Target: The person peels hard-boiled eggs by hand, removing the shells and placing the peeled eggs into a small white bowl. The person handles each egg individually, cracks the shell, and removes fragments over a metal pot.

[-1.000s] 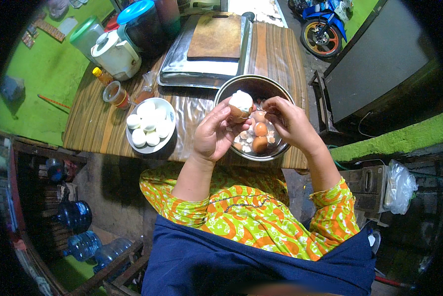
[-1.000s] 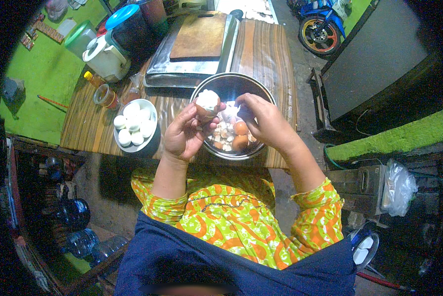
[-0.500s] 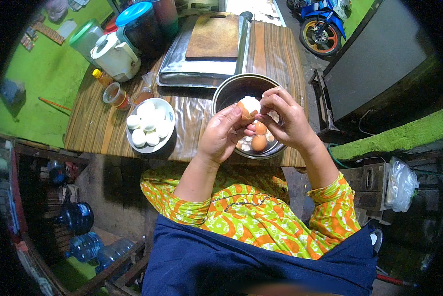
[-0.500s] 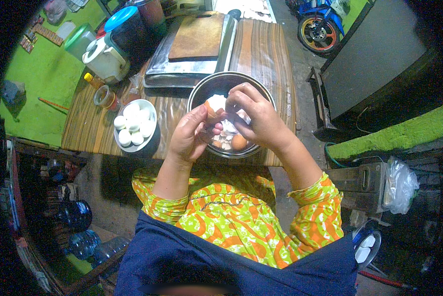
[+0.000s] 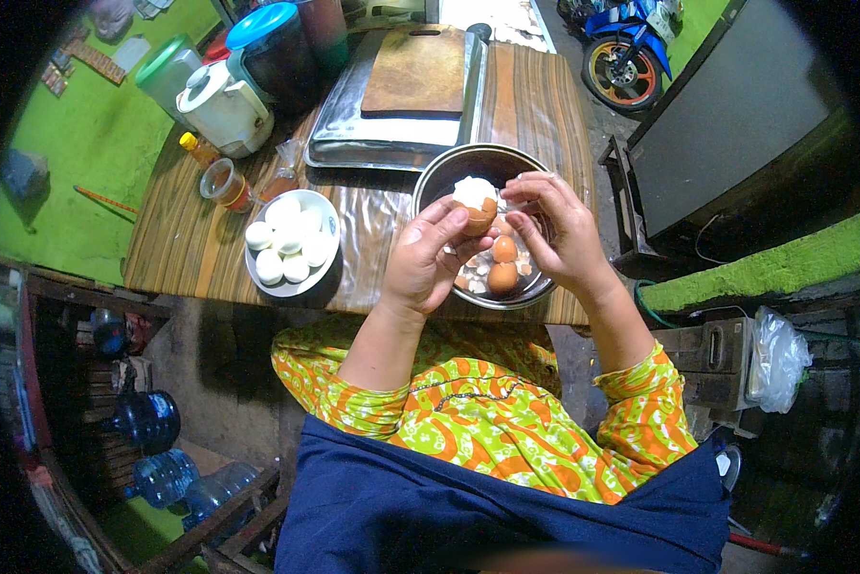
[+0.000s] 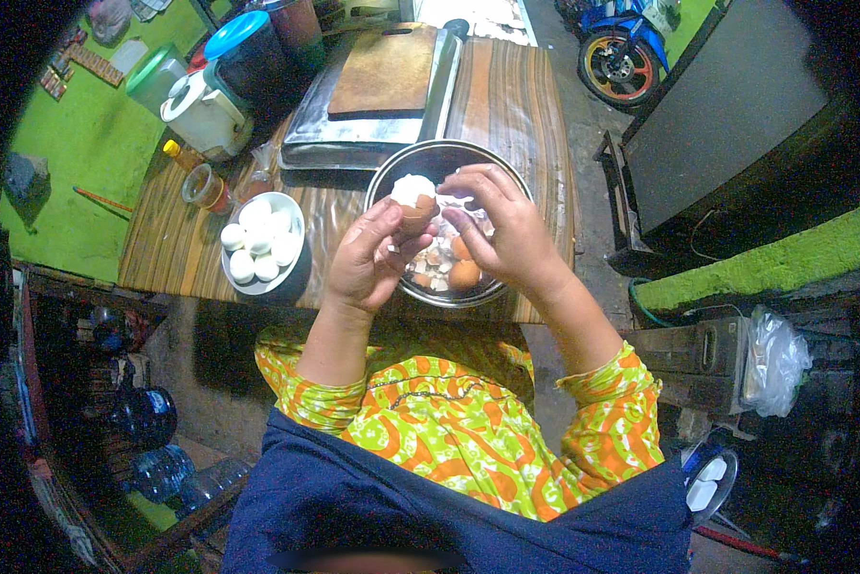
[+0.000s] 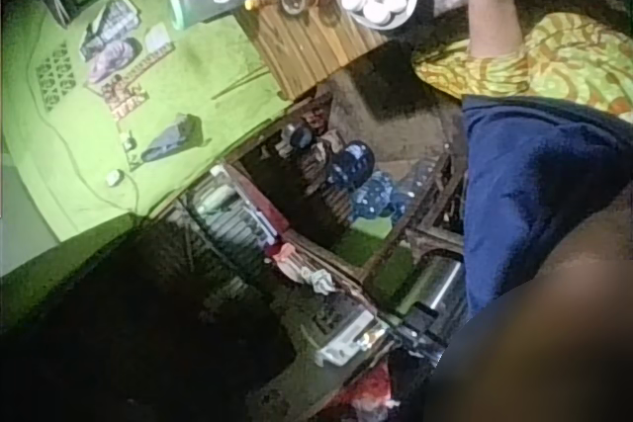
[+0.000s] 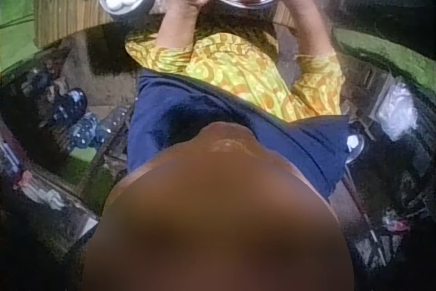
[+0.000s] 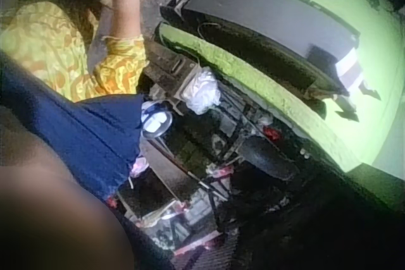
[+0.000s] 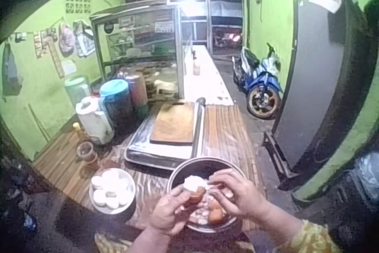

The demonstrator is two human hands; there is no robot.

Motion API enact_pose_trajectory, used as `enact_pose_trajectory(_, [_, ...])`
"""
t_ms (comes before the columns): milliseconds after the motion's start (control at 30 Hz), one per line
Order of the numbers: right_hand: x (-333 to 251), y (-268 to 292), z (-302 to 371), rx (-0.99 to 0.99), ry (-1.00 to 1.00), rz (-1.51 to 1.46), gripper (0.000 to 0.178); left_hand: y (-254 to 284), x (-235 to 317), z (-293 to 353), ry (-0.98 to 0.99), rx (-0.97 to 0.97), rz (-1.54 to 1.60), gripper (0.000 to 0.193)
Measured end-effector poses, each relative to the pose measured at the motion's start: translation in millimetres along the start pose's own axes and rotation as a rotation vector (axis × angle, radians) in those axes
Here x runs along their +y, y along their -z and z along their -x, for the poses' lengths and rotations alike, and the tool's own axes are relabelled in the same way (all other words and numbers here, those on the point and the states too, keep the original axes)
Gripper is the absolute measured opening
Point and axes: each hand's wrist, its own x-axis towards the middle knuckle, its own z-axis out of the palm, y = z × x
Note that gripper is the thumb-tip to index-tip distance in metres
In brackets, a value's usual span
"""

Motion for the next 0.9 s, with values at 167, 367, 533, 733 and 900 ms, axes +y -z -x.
enact_pose_trajectory(167, [-6,-6,1,0.01,-0.083,-0.074,0.019,-3,-6,-1,-0.048,-0.008,-0.039,0.039])
enact_pose_trajectory(367, [1,-2,0,-0.07,-0.011,-0.049,0.02,2,-9,-1,-0.049,-0.02,-0.071,0.037])
enact_pose_trajectory(533, [4,5,6,-0.184,-0.059,-0.102,0.02,6,-8,-4,-0.044,-0.047,0.131,0.028])
enact_pose_trajectory(733, [8,7,12,-0.208,-0.229,-0.079,0.023,11,1,-2,-0.05,0.004,0.077,0.037])
enact_pose_trajectory(900, [7,4,3,-0.089,-0.147,-0.117,0.038,5,1,-4,-0.046,-0.12,0.01,0.052])
